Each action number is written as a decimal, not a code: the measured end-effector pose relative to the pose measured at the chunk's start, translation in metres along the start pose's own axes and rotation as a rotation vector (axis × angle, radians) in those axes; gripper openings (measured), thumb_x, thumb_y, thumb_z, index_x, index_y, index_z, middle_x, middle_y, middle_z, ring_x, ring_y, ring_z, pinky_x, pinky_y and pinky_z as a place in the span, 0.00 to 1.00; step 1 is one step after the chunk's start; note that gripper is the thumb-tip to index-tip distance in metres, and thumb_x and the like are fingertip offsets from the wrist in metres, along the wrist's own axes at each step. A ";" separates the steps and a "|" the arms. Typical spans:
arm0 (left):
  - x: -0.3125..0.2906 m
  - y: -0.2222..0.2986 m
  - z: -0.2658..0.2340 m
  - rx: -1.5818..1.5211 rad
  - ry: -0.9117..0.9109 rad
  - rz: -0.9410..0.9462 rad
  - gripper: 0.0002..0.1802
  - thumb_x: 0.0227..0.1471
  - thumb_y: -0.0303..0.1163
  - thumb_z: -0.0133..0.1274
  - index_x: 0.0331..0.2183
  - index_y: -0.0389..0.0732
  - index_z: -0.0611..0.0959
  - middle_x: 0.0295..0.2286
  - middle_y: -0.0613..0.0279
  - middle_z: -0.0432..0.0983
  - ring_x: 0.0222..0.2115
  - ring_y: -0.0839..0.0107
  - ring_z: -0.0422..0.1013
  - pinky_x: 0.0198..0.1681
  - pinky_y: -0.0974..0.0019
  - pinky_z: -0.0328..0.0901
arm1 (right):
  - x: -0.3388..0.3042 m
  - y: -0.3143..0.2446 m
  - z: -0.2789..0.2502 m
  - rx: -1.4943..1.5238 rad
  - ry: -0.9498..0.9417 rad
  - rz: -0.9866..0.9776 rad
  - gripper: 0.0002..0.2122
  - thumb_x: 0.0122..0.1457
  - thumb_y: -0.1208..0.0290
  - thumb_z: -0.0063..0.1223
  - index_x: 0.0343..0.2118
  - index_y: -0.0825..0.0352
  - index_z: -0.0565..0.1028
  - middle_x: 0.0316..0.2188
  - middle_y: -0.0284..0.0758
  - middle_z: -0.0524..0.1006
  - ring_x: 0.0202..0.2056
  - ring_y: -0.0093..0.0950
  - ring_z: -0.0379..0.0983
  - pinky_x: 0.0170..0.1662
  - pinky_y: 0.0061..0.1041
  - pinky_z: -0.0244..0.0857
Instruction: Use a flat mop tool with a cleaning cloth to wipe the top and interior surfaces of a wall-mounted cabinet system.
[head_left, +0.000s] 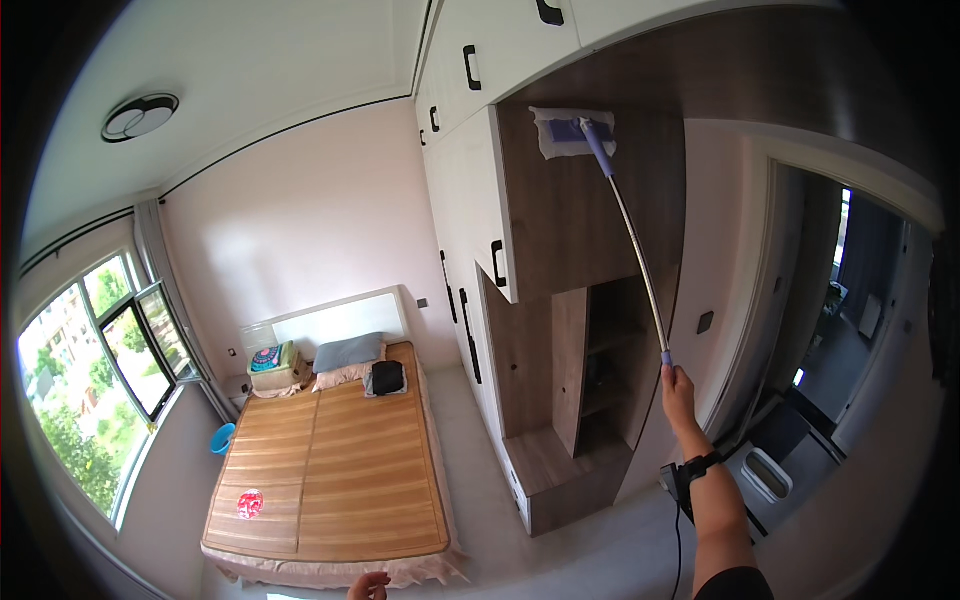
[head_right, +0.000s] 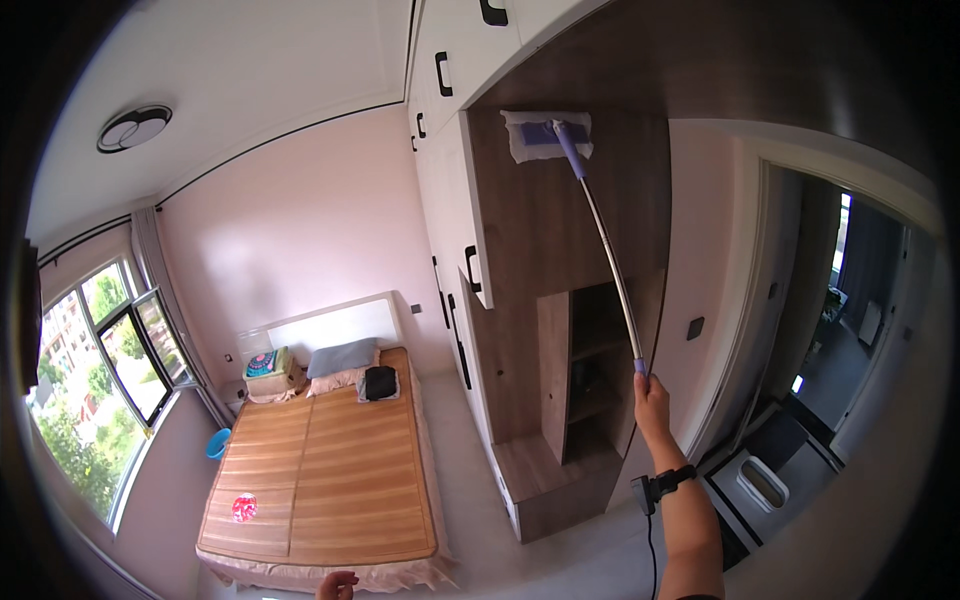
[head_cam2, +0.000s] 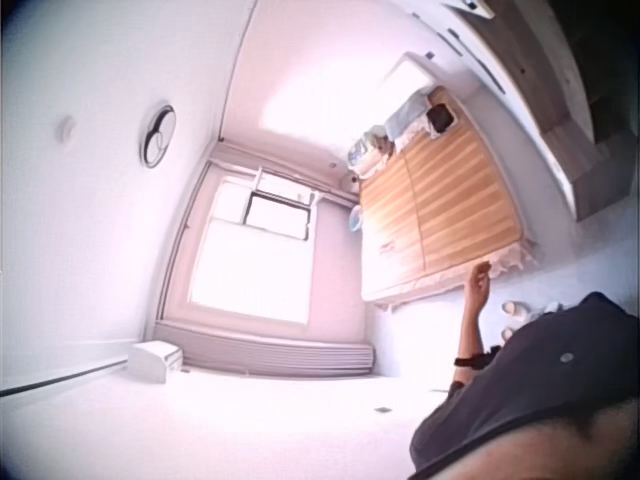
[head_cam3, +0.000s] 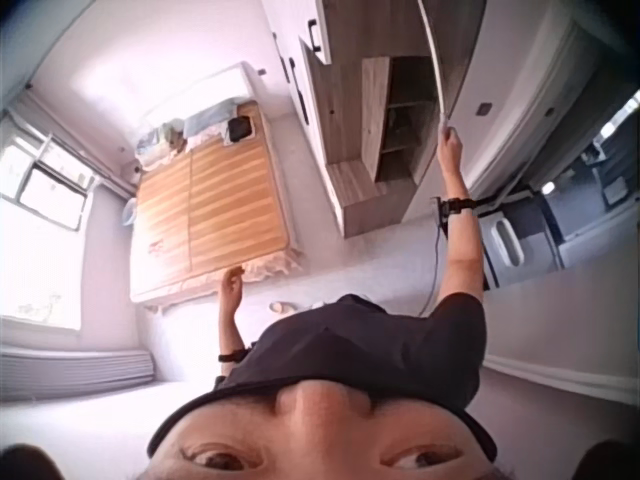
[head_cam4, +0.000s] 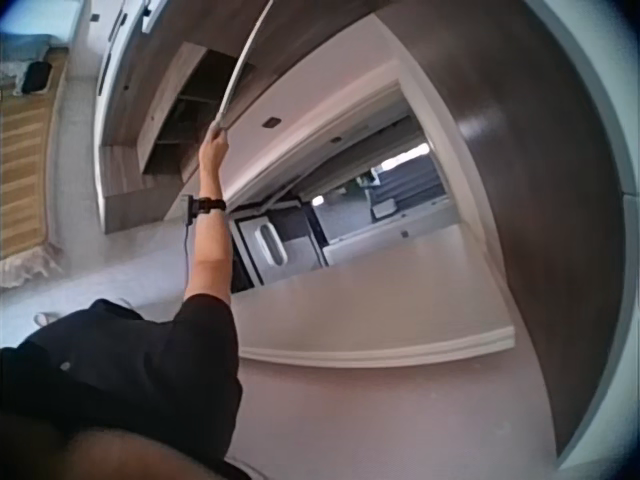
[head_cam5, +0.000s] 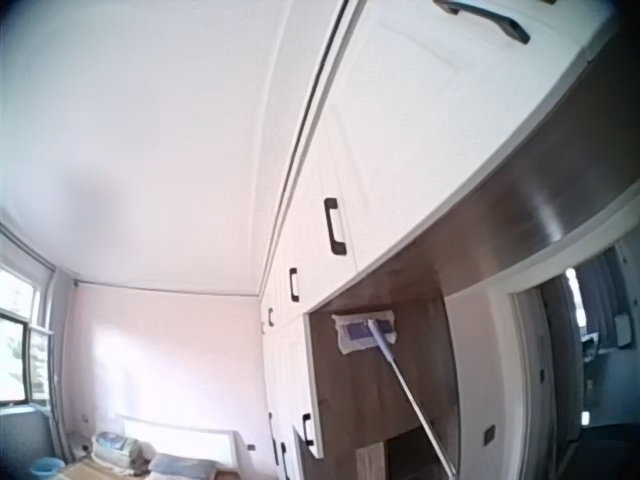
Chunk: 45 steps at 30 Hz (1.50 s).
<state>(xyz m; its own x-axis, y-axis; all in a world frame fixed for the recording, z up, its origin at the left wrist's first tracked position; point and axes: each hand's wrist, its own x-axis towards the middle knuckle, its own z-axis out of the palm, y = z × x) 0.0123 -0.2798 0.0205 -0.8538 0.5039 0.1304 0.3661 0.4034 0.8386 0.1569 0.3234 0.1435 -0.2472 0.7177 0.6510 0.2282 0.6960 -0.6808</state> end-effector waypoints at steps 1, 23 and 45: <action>-0.002 0.000 0.000 -0.076 0.020 0.043 0.11 0.52 0.27 0.39 0.37 0.36 0.73 0.32 0.56 0.72 0.35 0.68 0.68 0.37 0.69 0.63 | 0.005 0.000 0.000 0.000 -0.007 -0.014 0.18 0.57 0.59 0.39 0.24 0.72 0.67 0.18 0.46 0.69 0.22 0.43 0.66 0.26 0.33 0.59; 0.012 -0.007 0.004 0.037 -0.136 0.056 0.12 0.49 0.24 0.41 0.38 0.38 0.74 0.31 0.57 0.73 0.33 0.70 0.69 0.31 0.71 0.63 | -0.074 0.060 0.018 -0.035 -0.333 0.273 0.19 0.56 0.57 0.35 0.28 0.72 0.69 0.25 0.53 0.71 0.32 0.52 0.66 0.33 0.40 0.62; 0.029 0.026 0.016 0.067 -0.173 0.166 0.12 0.46 0.22 0.42 0.36 0.37 0.75 0.28 0.58 0.74 0.30 0.72 0.70 0.25 0.72 0.64 | -0.225 0.149 -0.040 -0.285 -0.382 0.260 0.20 0.54 0.54 0.40 0.22 0.71 0.69 0.18 0.49 0.71 0.24 0.49 0.68 0.26 0.40 0.62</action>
<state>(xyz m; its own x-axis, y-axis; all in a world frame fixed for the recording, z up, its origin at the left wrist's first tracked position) 0.0030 -0.2423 0.0373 -0.7061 0.6883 0.1663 0.5245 0.3507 0.7758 0.2837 0.2666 -0.0905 -0.4610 0.8458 0.2685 0.5607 0.5122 -0.6506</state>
